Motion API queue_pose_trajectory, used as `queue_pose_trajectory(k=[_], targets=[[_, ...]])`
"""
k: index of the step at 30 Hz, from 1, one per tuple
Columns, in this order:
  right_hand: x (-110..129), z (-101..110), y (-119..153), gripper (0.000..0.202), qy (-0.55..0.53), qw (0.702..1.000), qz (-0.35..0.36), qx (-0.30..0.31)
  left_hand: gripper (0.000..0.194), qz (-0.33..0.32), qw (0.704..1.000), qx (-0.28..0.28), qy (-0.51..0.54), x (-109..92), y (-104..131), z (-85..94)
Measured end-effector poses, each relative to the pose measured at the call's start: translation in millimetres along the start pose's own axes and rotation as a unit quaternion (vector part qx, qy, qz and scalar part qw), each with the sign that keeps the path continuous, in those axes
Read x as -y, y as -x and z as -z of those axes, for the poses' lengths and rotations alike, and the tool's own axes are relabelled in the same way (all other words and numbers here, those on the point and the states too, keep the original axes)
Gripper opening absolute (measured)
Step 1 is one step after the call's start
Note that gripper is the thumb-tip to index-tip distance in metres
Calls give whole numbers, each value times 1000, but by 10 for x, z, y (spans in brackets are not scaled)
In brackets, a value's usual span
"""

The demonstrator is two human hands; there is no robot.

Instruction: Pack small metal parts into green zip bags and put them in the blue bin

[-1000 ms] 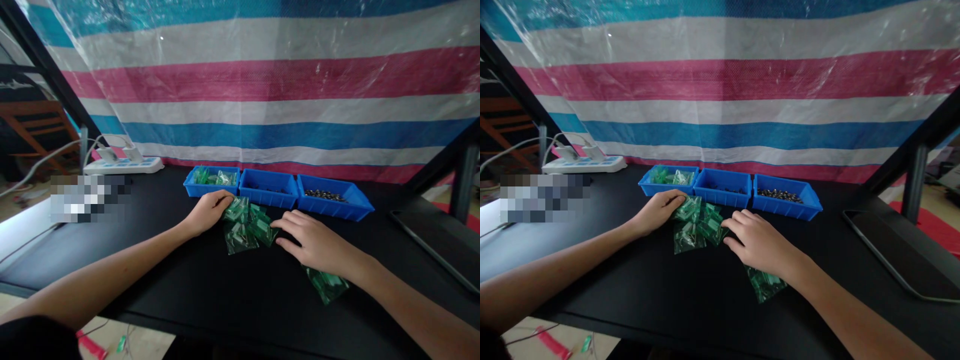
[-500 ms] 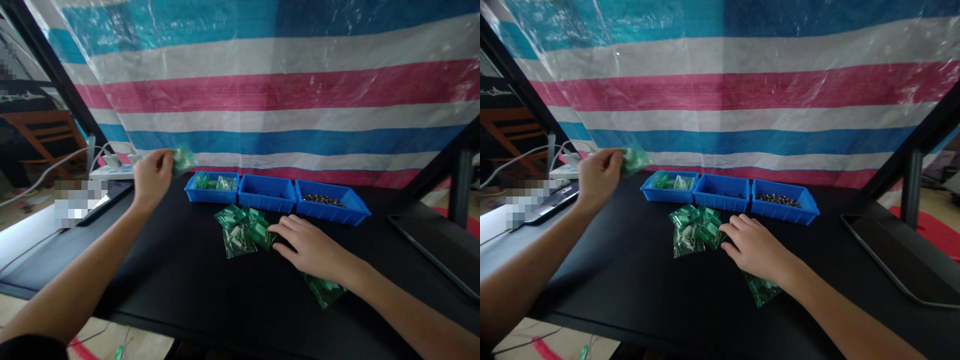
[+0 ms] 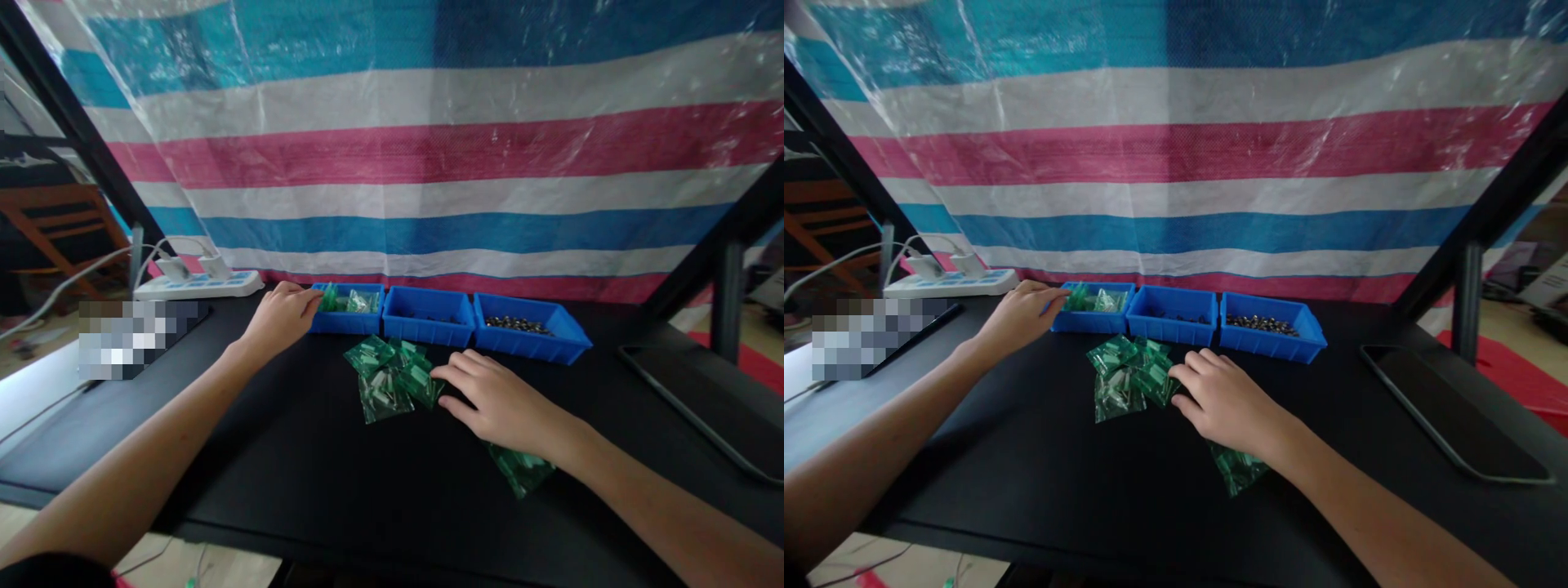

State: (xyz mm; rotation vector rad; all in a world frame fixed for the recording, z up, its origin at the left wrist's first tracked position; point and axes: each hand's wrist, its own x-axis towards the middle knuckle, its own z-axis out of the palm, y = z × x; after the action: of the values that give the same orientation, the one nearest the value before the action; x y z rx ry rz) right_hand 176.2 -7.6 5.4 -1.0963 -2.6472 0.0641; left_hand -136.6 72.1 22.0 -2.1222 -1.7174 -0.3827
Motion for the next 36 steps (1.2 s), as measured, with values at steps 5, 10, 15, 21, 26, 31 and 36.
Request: queue_pose_trajectory(k=[5, 10, 15, 21, 26, 31, 36], targets=[[13, -15, -20, 44, -12, 1000, -21, 0, 36, -5, 1000, 11, 10, -85, 30, -34], [-17, 197, 36, 52, -52, 994, -65, 71, 43, -4, 994, -98, 40, -226, 103, 115], [16, 539, 229, 71, -57, 967, -133, 211, 37, -182, 962, -104, 175, -635, 329, 311], [-58, 414, 208, 42, -33, 973, -143, 178, 51, -379, 888, 129, 225, -1070, 609, 216], [-104, 175, 59, 20, -110, 981, -132, 85, 45, -369, 883, 168, 237, -1029, 547, 202], [-7, -8, -31, 4, -199, 970, -131, -53, 45, -366, 881, 169, 247, -1016, 534, 218], [18, -77, -30, 4, -235, 958, -138, -90, 60, -324, 901, 171, 231, -1034, 554, 166]])
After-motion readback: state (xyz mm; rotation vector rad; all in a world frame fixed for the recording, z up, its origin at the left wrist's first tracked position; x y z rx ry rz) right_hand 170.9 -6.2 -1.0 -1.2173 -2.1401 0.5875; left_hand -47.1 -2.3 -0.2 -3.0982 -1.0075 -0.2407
